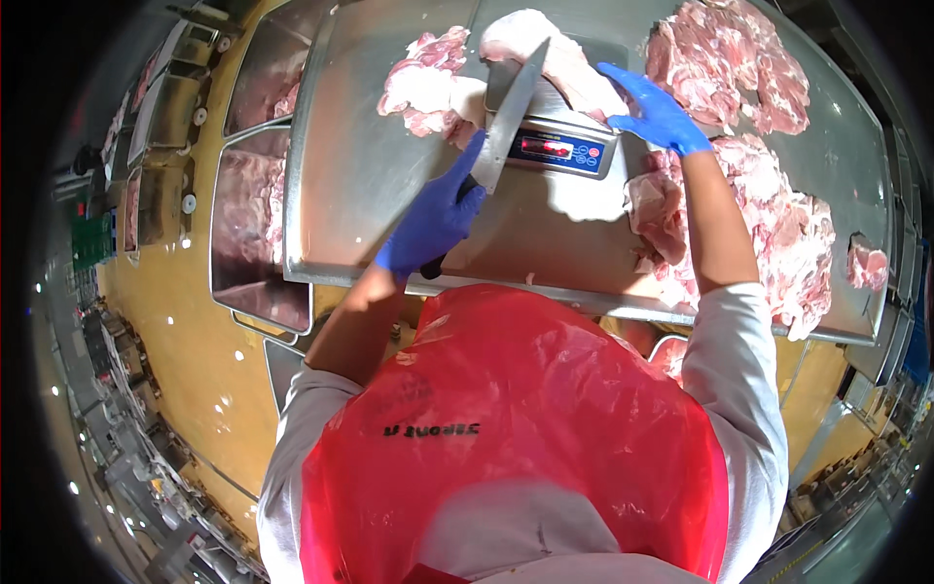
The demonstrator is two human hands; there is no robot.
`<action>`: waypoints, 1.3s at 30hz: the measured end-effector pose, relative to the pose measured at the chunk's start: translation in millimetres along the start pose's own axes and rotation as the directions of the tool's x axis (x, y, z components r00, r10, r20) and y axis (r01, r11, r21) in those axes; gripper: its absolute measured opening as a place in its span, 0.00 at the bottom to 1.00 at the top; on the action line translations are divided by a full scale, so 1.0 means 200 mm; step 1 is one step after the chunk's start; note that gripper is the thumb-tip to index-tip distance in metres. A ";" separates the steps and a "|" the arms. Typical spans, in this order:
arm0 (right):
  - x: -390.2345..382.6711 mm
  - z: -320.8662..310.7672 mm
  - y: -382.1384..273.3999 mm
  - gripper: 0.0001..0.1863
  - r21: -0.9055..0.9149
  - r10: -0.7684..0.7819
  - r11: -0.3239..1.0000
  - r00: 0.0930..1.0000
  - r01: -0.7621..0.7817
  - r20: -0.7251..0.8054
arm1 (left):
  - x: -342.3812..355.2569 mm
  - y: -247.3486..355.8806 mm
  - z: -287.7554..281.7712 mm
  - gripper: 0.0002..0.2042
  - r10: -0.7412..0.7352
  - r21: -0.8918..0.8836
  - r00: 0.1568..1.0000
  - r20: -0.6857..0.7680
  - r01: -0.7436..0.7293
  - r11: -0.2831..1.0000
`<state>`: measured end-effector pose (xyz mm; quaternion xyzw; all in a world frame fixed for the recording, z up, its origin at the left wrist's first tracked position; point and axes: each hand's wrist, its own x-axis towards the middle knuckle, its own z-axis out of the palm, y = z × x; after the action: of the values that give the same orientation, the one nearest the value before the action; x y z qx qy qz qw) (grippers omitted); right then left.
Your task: The person uses a knife to cut and trim large pieces of raw meat on a stainless steel table. They weigh the meat on a digital scale, trim excess fat, and place the processed pieces into a green tray.
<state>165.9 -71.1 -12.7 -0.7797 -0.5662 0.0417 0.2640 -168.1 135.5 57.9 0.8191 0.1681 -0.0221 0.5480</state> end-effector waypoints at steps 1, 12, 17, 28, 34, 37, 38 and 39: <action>0.02 0.01 0.01 0.41 0.053 0.031 0.998 0.997 -0.035 0.072 | 0.03 0.02 0.01 0.32 0.004 0.055 1.000 0.027 -0.006 0.998; -0.26 0.33 0.05 0.31 0.572 0.404 0.758 0.914 -0.313 -0.034 | 0.25 0.07 0.30 0.32 0.191 0.153 0.981 0.046 -0.196 0.969; -0.30 0.40 -0.03 0.22 0.560 0.575 0.726 0.799 -0.399 -0.176 | 0.24 0.19 0.42 0.33 0.149 0.417 0.985 0.085 -0.171 0.893; -0.27 0.27 -0.23 0.17 0.397 0.585 0.792 0.762 -0.463 -0.278 | 0.47 0.05 0.57 0.37 0.283 0.632 0.946 0.160 -0.318 0.707; -0.21 0.22 -0.13 0.11 0.251 0.503 0.863 0.793 -0.438 -0.344 | 0.66 0.09 0.62 0.36 0.294 0.725 0.945 0.143 -0.302 0.619; -0.20 0.20 -0.04 0.09 0.262 0.476 0.877 0.797 -0.402 -0.372 | 0.42 -0.03 0.53 0.37 0.164 0.706 0.976 0.147 -0.219 0.674; -0.20 0.21 -0.02 0.09 0.283 0.476 0.876 0.796 -0.391 -0.374 | 0.35 -0.03 0.52 0.36 0.113 0.762 0.975 0.190 -0.219 0.610; -0.21 0.22 -0.03 0.09 0.304 0.488 0.867 0.798 -0.395 -0.354 | 0.28 -0.02 0.50 0.36 0.055 0.812 0.974 0.221 -0.215 0.543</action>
<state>130.7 -91.5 -57.3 -0.8476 -0.2893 -0.0050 0.4447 -101.6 61.1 2.7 0.9857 0.0267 -0.1257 0.1087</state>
